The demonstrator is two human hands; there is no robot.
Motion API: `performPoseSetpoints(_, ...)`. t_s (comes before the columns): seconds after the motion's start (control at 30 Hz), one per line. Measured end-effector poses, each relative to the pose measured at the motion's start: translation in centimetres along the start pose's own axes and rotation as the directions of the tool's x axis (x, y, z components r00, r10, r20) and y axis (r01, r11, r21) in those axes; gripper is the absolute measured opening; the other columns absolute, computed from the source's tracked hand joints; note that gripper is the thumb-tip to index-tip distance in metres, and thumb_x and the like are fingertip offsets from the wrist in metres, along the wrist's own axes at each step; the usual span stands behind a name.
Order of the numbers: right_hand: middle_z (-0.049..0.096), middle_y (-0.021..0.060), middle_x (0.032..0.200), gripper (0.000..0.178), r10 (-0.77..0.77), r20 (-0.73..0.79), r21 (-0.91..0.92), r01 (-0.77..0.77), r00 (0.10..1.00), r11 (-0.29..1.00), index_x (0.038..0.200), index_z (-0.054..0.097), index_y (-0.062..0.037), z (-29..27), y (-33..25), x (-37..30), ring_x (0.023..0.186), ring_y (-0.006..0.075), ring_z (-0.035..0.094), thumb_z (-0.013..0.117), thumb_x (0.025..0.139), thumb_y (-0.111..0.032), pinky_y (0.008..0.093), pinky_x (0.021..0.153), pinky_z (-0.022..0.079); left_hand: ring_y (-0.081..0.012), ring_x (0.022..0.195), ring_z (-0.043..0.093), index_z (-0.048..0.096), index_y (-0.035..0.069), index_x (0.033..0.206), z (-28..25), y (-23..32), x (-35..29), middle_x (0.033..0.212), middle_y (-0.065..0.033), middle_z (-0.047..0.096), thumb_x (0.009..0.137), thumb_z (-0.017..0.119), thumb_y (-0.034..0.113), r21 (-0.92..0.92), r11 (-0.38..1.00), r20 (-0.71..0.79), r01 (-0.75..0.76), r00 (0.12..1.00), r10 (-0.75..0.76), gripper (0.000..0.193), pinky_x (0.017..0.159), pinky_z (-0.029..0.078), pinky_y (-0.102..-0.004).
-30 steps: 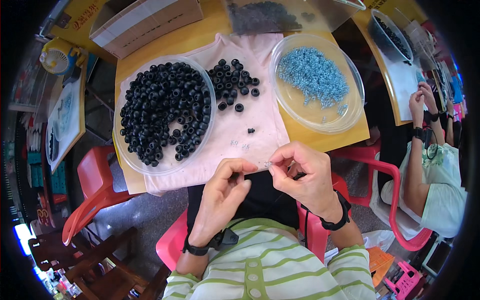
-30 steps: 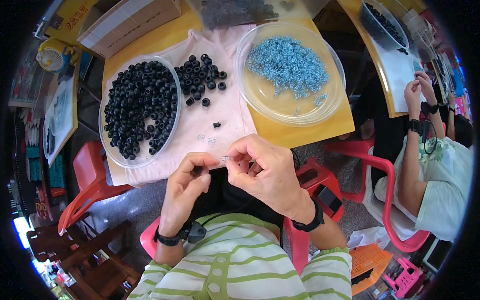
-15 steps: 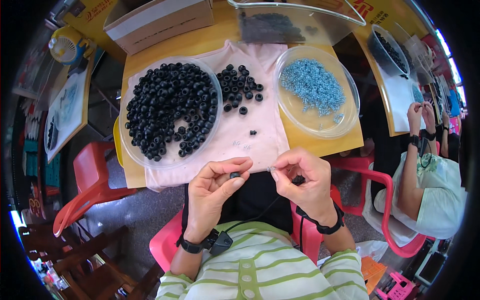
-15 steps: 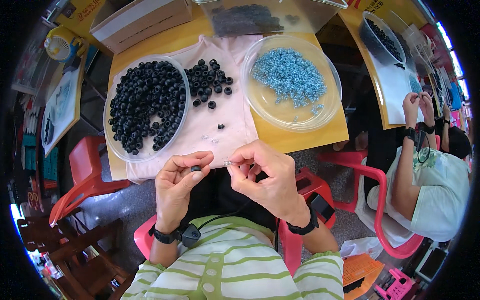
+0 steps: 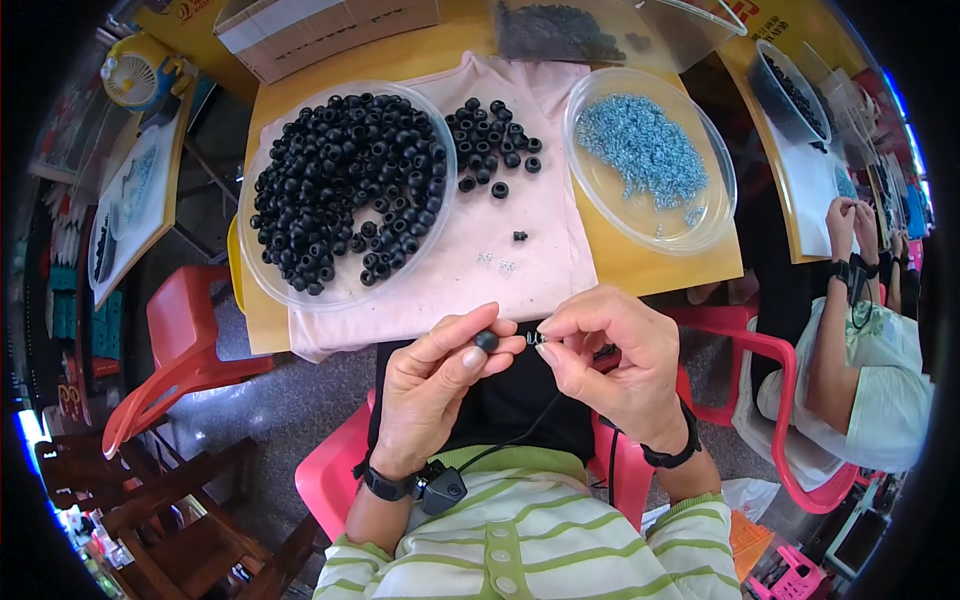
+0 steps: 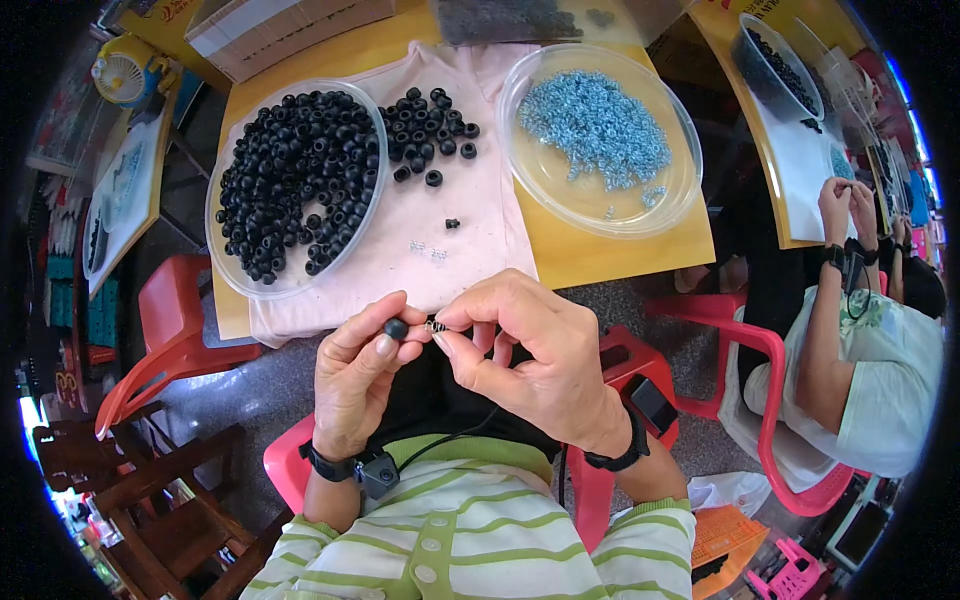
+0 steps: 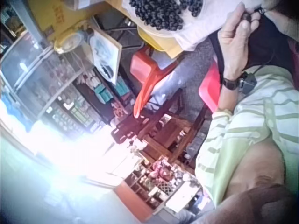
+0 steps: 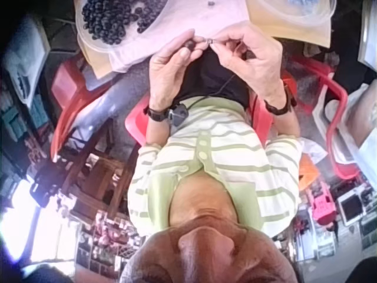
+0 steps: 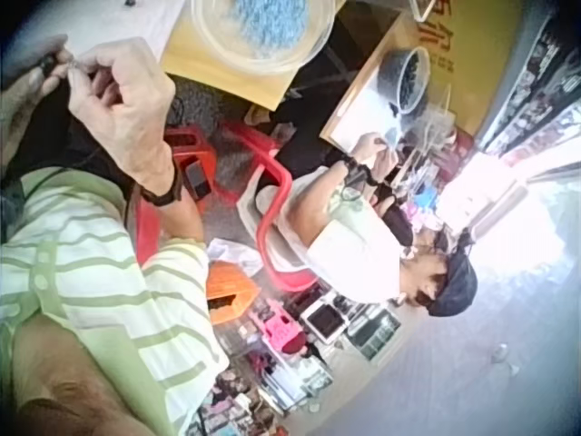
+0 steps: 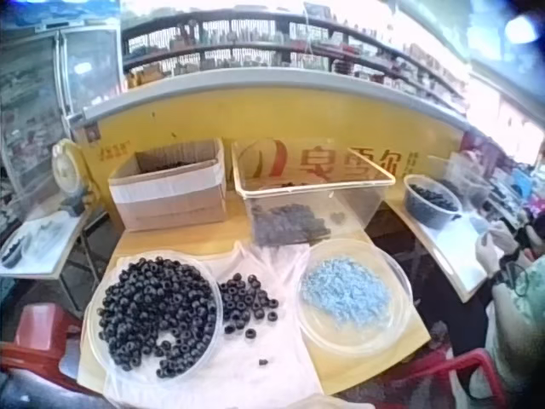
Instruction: Inserting small blue plastic pins into larger black plastic components at a workshop table.
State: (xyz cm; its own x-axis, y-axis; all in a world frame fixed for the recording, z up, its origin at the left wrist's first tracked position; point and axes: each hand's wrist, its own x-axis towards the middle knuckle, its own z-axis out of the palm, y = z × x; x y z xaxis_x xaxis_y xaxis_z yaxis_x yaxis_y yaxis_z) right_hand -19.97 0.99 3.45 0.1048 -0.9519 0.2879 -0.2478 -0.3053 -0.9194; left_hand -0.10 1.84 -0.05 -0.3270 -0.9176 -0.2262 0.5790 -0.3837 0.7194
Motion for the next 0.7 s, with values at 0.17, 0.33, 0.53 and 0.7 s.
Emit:
performPoseSetpoints(0.17,0.067,0.0036,0.086,0.016,-0.005,-0.008,0.0,0.005,1.0,1.0,0.09,0.067,-0.0037,-0.2,-0.2,-0.5,0.062,0.005,0.057,0.074,0.078,0.004,0.0197,0.047,0.044,-0.0219,0.108,0.067,0.06,-0.004,0.121,-0.8,-0.8,0.0,0.12,-0.0172,0.064,0.096,0.059,0.0,0.097,0.994,0.052,-0.058,0.997,0.054,0.026,0.094,0.057,-0.0313)
performPoseSetpoints(0.33,0.066,0.0035,0.086,0.015,-0.005,-0.005,0.024,0.005,1.0,1.0,0.091,0.068,-0.0035,0.4,0.1,-1.1,0.061,0.0054,0.057,0.074,0.078,0.003,0.0198,0.047,0.044,-0.0196,0.101,0.068,0.059,-0.001,0.11,0.0,-0.7,0.1,0.113,-0.0164,0.067,0.095,0.061,0.0,0.051,0.997,0.036,-0.064,0.997,0.062,0.016,0.089,0.057,-0.0312)
performPoseSetpoints(0.53,0.065,0.0035,0.086,0.015,0.002,0.013,0.006,-0.002,1.0,1.0,0.092,0.068,-0.0035,0.0,0.0,-1.2,0.061,0.0064,0.057,0.073,0.079,0.002,0.0204,0.047,0.043,-0.0203,0.097,0.068,0.056,0.001,0.112,0.5,-1.0,0.0,0.11,-0.0164,0.068,0.094,0.062,-0.001,-0.064,0.998,0.03,0.019,0.999,-0.017,0.019,0.086,0.057,-0.0315)
performPoseSetpoints(0.7,0.065,0.0031,0.086,0.016,0.026,0.003,-0.013,-0.026,1.0,1.0,0.093,0.068,-0.0033,-0.5,-0.2,-1.5,0.06,0.0068,0.057,0.074,0.079,0.002,0.0222,0.047,0.044,-0.0208,0.098,0.069,0.06,0.0,0.116,0.2,-1.7,0.1,0.111,-0.0158,0.068,0.093,0.064,-0.001,-0.162,0.985,0.019,0.063,0.998,-0.061,0.024,0.089,0.057,-0.032)
